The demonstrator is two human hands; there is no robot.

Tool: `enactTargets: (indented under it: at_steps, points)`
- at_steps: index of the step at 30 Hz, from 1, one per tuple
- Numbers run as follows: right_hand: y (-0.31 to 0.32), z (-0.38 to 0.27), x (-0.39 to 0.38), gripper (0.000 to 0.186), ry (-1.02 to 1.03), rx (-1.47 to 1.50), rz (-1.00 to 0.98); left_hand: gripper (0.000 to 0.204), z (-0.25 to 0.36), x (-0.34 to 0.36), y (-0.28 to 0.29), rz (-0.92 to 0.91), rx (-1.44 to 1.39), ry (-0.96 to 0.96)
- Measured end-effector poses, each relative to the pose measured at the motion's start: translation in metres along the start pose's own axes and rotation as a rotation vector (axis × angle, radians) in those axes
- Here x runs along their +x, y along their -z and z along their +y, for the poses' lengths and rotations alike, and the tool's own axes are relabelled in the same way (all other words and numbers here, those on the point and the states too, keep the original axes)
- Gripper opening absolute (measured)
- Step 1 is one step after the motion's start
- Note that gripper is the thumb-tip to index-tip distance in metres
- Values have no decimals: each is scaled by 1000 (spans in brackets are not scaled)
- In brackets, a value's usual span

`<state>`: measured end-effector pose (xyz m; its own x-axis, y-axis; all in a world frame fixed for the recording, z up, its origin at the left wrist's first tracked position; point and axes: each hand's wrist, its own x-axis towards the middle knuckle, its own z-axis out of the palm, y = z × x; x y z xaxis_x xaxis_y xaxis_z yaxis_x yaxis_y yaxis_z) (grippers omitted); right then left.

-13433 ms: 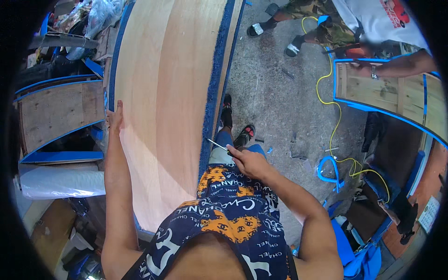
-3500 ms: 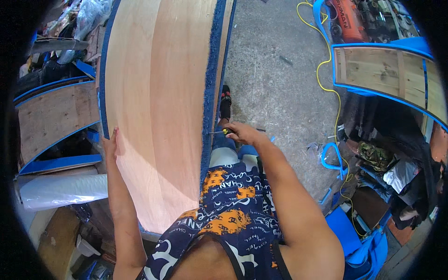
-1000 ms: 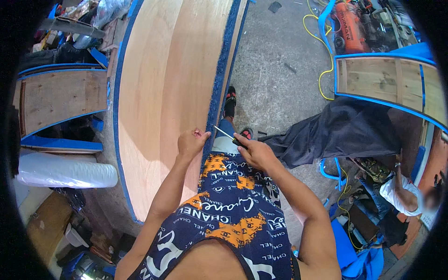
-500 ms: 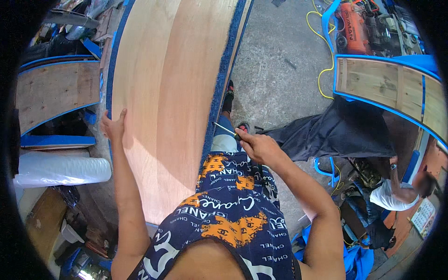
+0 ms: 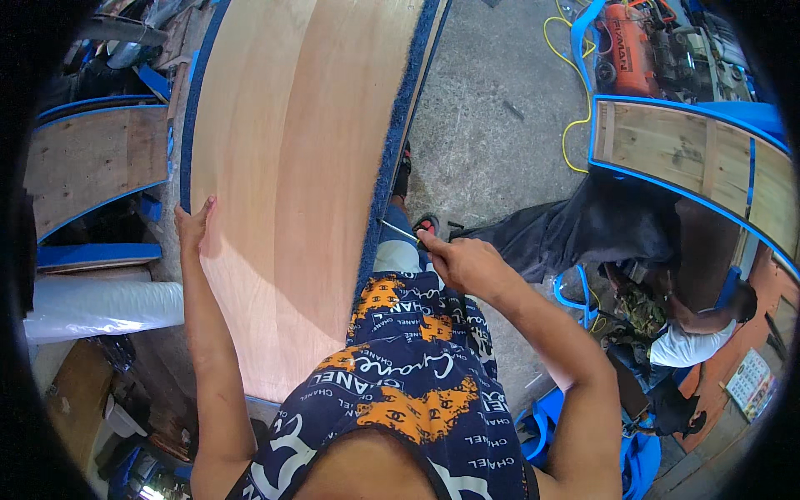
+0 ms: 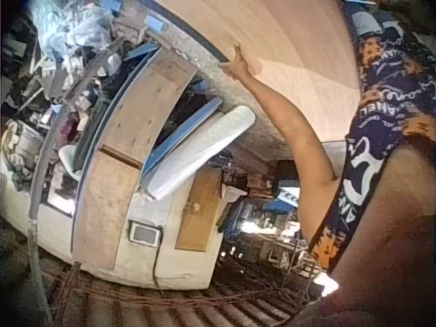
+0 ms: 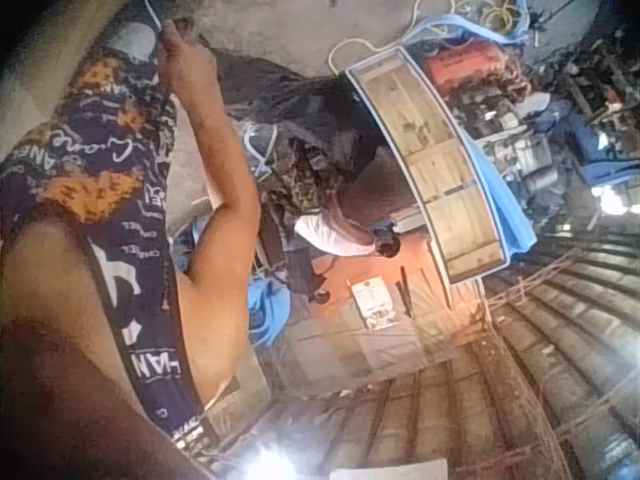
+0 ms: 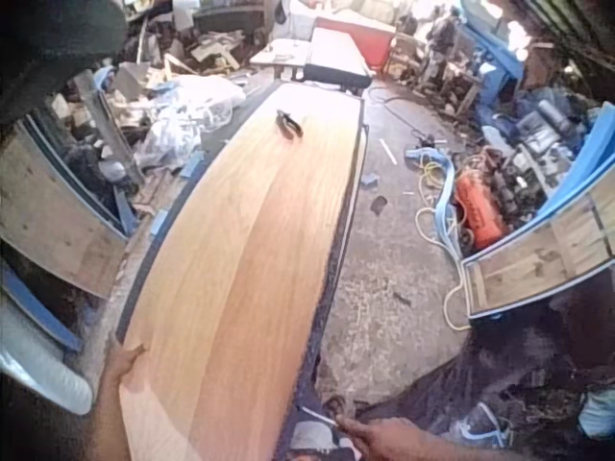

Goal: The recorder uses a tool to remove staples or trim fabric along the edge of a large wooden furniture panel.

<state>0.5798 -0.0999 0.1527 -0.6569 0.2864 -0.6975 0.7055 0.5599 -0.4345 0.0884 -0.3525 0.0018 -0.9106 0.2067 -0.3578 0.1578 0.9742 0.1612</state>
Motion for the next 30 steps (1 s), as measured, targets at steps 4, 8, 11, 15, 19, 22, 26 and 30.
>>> enactTargets:
  at_steps: [4, 8, 11, 15, 19, 22, 26, 30]
  points:
    - [21, -8, 12, 43, -4, -77, -78, 131, 1, -1, -2, 52, 10, -49]
    - [19, -7, 22, 40, -6, -11, -88, 131, 8, -7, -3, 37, 90, 51]
    - [1, -1, 21, 36, 23, 126, 33, 131, 14, -12, 2, 47, 108, 51]
    - [-6, 18, 26, 34, 13, 213, 51, 131, 18, -14, 6, 14, 96, 39]
    - [6, 27, 37, 39, -18, 380, -64, 130, 13, -12, 3, 46, 88, 41]
    - [10, 26, 34, 39, 79, 172, -9, 130, 11, -7, 1, 35, 59, 22]
    - [-2, 52, 41, 40, 81, 150, -111, 130, 7, -5, 2, 12, 88, 19]
    - [-34, 105, 85, 42, 282, 442, -111, 129, 1, -1, 1, -1, 59, 20]
